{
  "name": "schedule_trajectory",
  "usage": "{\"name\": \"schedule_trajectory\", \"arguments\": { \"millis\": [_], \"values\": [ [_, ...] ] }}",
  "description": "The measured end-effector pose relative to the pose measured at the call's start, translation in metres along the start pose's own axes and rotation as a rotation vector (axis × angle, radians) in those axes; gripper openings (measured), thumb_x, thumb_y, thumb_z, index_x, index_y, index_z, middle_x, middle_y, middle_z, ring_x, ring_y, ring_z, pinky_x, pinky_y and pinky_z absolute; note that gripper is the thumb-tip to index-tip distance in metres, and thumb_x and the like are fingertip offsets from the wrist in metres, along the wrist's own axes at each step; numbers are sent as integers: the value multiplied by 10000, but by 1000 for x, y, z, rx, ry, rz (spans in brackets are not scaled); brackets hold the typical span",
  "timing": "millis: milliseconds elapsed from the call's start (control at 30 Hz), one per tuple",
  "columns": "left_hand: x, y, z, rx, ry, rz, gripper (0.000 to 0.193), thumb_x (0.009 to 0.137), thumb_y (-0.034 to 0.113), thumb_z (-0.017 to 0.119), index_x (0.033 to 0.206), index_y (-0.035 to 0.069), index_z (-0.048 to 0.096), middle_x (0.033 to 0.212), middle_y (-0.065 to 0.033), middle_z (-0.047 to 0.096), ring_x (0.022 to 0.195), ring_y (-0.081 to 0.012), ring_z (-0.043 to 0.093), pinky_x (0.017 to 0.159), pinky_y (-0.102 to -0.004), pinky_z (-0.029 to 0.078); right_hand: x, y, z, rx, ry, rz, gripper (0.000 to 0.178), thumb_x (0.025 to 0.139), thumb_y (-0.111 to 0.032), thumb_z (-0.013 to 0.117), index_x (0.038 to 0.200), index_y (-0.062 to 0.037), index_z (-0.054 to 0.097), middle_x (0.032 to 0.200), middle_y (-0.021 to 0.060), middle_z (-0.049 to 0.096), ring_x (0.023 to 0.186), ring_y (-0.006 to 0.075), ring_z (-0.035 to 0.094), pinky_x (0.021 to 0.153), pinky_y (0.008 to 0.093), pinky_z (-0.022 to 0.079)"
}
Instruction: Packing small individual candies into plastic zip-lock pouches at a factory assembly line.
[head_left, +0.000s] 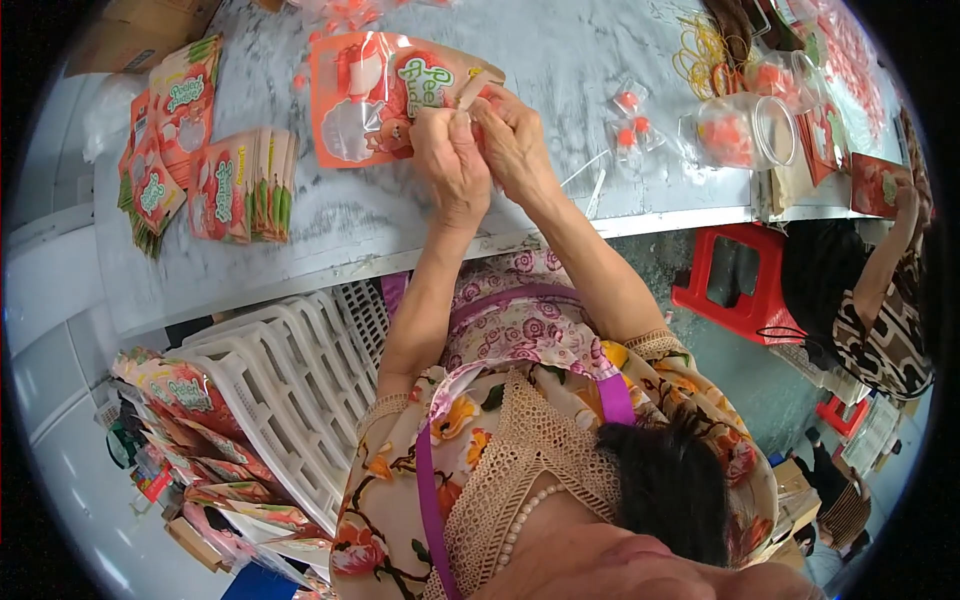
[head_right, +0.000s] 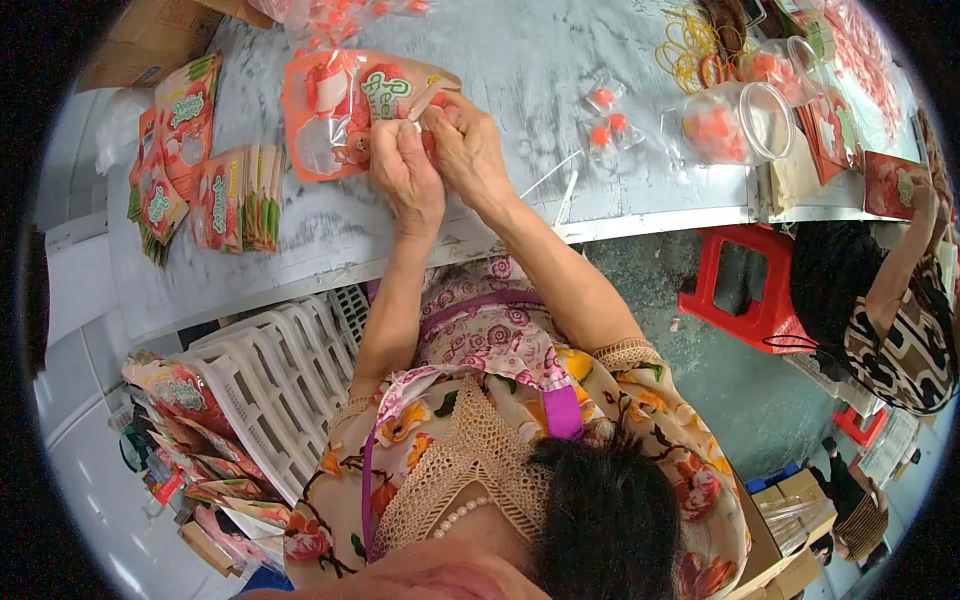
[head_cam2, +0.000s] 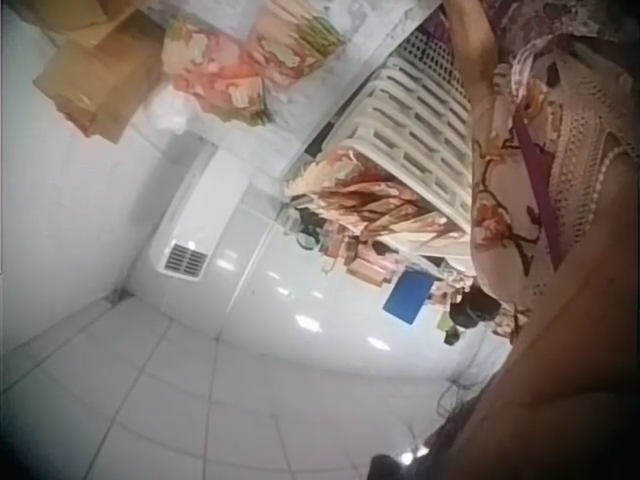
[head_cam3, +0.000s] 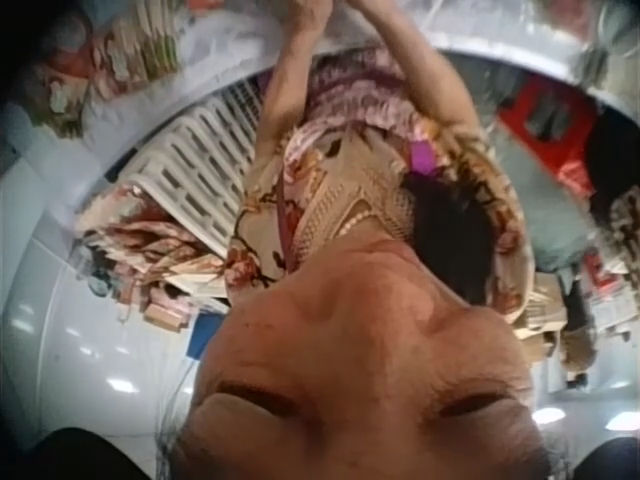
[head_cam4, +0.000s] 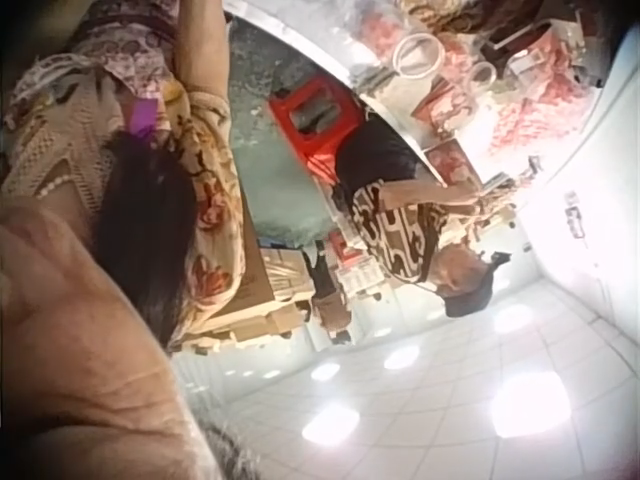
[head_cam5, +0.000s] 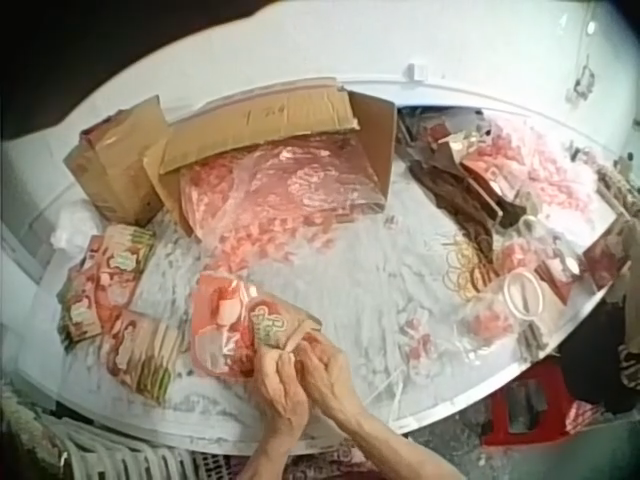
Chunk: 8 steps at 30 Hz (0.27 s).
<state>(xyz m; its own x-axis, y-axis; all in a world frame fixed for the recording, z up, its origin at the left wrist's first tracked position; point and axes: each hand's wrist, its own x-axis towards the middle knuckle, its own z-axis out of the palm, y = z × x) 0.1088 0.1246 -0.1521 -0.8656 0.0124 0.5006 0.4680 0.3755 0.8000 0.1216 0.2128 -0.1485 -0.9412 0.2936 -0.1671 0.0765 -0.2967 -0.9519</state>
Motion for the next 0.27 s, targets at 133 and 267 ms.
{"name": "schedule_trajectory", "arguments": {
  "millis": [133,267],
  "values": [
    [-4,-6,4,59,-32,175,176,967,158,479,850,27,493,778,-154,495,753,-347,499,680,-459,381,14,-2,-6,-582,51,-296,249,897,-230,573,1006,-15,634,799,130,685,661,249,649,580,344,492],
    [-4,-16,1,10,-28,81,139,951,140,509,862,35,490,805,-156,496,780,-336,499,709,-461,371,20,1,-3,-784,-60,-507,253,895,-242,616,1052,-47,653,956,122,721,809,303,699,688,358,531]
  ]
}}
